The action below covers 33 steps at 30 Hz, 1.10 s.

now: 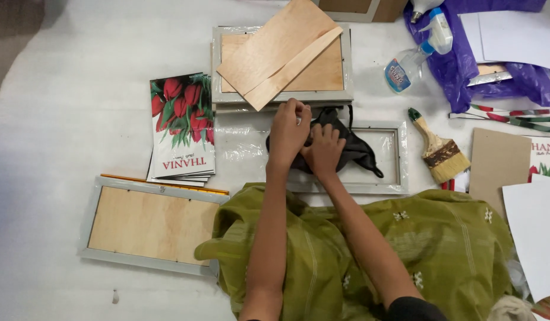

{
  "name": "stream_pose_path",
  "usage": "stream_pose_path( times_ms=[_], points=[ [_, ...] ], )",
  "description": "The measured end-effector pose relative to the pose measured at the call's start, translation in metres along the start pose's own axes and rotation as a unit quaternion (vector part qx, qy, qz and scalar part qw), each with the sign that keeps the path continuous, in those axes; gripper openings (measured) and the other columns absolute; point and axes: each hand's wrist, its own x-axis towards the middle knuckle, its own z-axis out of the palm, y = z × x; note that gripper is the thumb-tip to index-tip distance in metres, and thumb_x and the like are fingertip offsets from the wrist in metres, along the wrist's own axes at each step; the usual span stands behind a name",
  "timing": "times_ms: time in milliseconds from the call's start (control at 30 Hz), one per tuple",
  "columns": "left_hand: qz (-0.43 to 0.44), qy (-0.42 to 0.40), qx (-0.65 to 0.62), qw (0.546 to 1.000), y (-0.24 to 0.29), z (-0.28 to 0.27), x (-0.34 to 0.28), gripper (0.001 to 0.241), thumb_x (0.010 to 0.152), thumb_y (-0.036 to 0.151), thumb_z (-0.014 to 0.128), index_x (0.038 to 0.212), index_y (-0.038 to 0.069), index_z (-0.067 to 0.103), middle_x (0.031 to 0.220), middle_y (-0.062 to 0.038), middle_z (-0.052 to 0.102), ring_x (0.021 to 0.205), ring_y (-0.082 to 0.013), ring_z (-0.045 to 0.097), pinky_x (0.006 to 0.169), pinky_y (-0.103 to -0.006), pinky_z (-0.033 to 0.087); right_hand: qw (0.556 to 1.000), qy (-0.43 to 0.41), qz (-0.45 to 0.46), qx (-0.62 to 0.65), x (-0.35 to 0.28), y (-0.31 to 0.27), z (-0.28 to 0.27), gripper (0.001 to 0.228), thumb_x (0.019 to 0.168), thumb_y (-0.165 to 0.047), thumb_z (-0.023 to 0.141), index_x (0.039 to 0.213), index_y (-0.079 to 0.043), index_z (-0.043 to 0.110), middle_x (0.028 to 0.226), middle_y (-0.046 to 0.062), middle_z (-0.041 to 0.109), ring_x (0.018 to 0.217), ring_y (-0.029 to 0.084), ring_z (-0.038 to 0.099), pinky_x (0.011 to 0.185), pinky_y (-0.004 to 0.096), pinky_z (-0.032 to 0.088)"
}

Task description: Assembling and cleaning an art frame by applying liquid with a brush, wiping it, and inserting paper and cardboard components.

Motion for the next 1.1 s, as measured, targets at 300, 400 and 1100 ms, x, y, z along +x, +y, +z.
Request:
stream_pose_path(
  times_ms=[300, 400, 1100],
  points=[
    [0.002, 0.023, 0.01, 1.0, 0.025, -0.024, -0.009, 0.024, 0.101, 0.032, 0.053, 0.097, 0.01, 0.058, 0.094, -0.013, 0.062, 0.091, -0.0354, 0.072, 0.076, -0.0504, 0.059, 0.992, -0.024, 0.111, -0.048, -0.019, 0.114, 0.003, 0.04, 0.091, -0.049, 0.069, 0.098, -0.01, 0.062, 0.094, 0.01, 0.056, 0.086, 0.032, 0.056, 0.071, 0.043, 0.041],
    [0.008, 0.034, 0.005, 0.999, 0.023, -0.021, -0.007, 0.022, 0.101, 0.03, 0.054, 0.098, 0.009, 0.059, 0.092, -0.013, 0.062, 0.09, -0.0358, 0.072, 0.076, -0.051, 0.058, 0.988, -0.007, 0.136, -0.073, -0.026, 0.11, 0.004, 0.041, 0.085, -0.05, 0.07, 0.096, -0.012, 0.06, 0.092, 0.01, 0.054, 0.087, 0.034, 0.055, 0.071, 0.046, 0.042],
    [-0.03, -0.049, 0.035, 0.998, 0.004, 0.014, 0.002, 0.023, 0.101, 0.034, 0.051, 0.097, 0.012, 0.056, 0.095, -0.012, 0.06, 0.093, -0.0365, 0.071, 0.077, -0.0523, 0.057, 0.923, -0.289, -0.092, 0.237, -0.023, 0.118, -0.031, 0.047, 0.089, -0.053, 0.065, 0.122, -0.019, 0.06, 0.11, 0.006, 0.052, 0.101, 0.033, 0.058, 0.082, 0.043, 0.045]
  ],
)
